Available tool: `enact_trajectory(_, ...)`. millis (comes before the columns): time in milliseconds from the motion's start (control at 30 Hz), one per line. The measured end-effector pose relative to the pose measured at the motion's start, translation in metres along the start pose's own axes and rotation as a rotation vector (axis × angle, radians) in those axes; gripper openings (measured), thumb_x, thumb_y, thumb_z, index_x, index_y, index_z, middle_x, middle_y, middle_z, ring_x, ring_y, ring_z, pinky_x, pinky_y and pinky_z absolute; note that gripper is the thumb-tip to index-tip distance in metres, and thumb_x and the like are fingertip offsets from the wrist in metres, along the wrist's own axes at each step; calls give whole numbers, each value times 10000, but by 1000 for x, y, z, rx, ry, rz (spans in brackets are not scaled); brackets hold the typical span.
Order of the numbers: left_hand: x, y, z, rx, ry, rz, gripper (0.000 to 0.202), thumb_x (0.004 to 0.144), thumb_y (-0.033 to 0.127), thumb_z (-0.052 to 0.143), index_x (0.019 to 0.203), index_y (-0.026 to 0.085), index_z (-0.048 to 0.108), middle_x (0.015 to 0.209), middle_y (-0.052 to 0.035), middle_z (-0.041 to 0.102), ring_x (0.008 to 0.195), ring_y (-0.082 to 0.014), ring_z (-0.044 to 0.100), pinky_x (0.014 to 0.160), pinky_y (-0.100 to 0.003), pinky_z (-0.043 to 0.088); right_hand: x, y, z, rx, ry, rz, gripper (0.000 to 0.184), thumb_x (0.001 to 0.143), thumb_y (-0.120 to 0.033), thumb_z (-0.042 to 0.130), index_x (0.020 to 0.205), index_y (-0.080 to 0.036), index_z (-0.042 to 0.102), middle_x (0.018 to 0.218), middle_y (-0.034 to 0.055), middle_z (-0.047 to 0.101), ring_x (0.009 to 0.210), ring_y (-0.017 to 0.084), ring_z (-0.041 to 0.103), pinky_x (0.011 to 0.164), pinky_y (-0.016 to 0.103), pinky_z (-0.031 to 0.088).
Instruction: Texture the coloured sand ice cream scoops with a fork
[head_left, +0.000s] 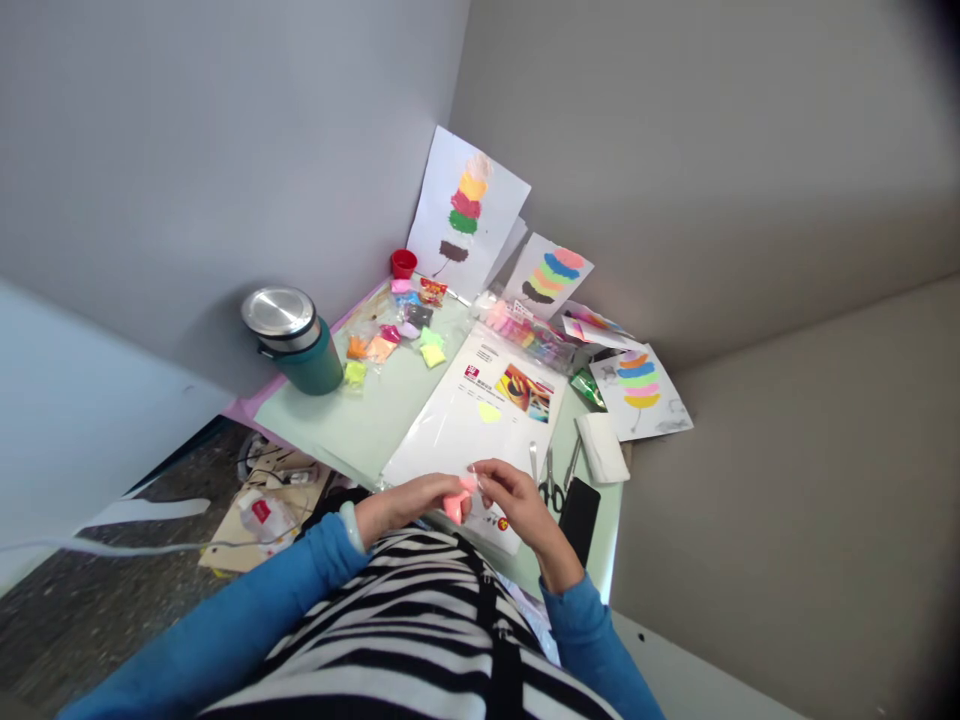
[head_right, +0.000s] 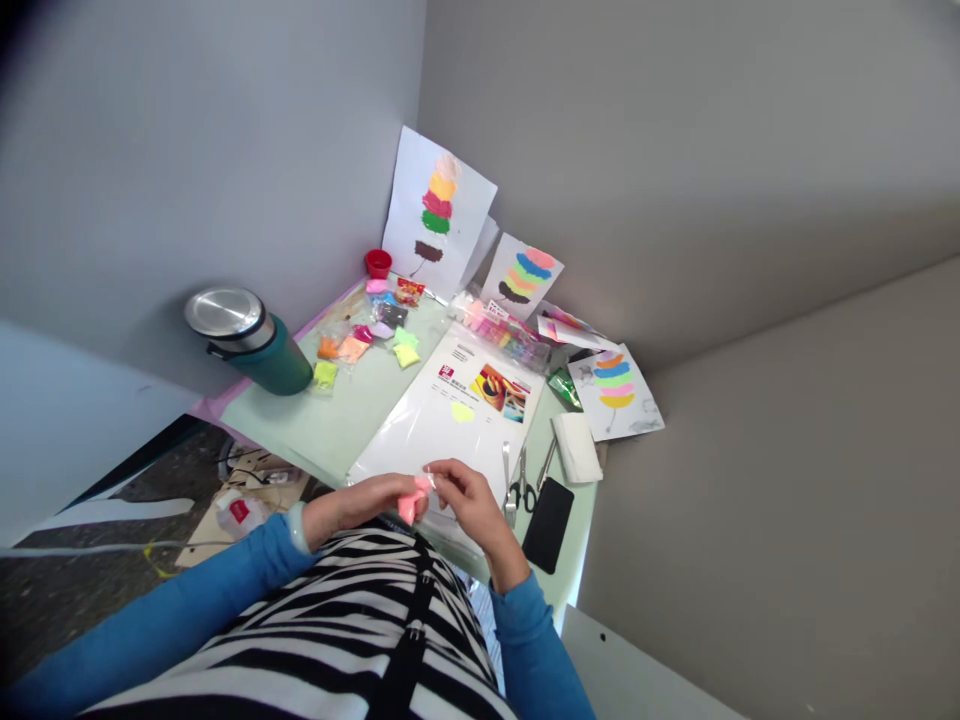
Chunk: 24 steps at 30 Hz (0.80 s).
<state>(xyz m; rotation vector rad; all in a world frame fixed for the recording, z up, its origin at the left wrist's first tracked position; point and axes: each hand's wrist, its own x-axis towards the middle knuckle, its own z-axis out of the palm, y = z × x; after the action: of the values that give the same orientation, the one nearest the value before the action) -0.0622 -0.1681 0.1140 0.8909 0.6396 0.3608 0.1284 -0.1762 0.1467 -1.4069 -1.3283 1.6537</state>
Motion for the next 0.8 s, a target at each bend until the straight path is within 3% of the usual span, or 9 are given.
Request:
enact_trajectory(100, 1, -7, 2, -275, -32, -75, 399, 867, 438, 426, 756, 119, 639, 737, -38, 606, 737, -162, 530, 824, -334, 424, -3, -3, -5, 50, -17, 15, 279, 776, -387, 682, 970, -189, 710, 665, -23, 590, 569, 105, 494, 579, 255, 420)
enact_trajectory(167, 1, -11, 3, -313, -4, -42, 357, 852, 415, 487, 758, 110, 645, 737, -39, 614, 738, -159, 529, 814, -328, 421, -5, -4, -7, 70, -35, 19, 289, 764, -388, 696, 974, -189, 712, 673, -22, 593, 570, 103, 490, 574, 253, 422)
enact_trajectory(367, -3, -7, 5, -154, -15, 39, 344, 854, 441, 543, 733, 133, 633, 737, -25, 593, 739, -153, 506, 798, -316, 408, -10, -3, -10, 5, -117, -6, 256, 810, -379, 665, 982, -192, 695, 725, -14, 596, 611, 107, 512, 599, 257, 429)
enact_trajectory(567, -4, -6, 5, -40, 95, 44, 393, 834, 520, 568, 738, 141, 600, 720, -5, 549, 717, -139, 475, 706, -272, 385, -11, 1, -5, -28, -166, -28, 255, 807, -357, 686, 1005, -204, 637, 759, -17, 590, 670, 117, 525, 638, 258, 433)
enact_trajectory(800, -1, -10, 3, 112, 134, 32, 448, 816, 560, 565, 654, 143, 533, 616, 28, 472, 644, -118, 421, 649, -256, 334, -13, -6, 8, -436, -80, -109, 163, 835, -296, 647, 955, -196, 602, 843, 4, 619, 740, 134, 550, 694, 270, 438)
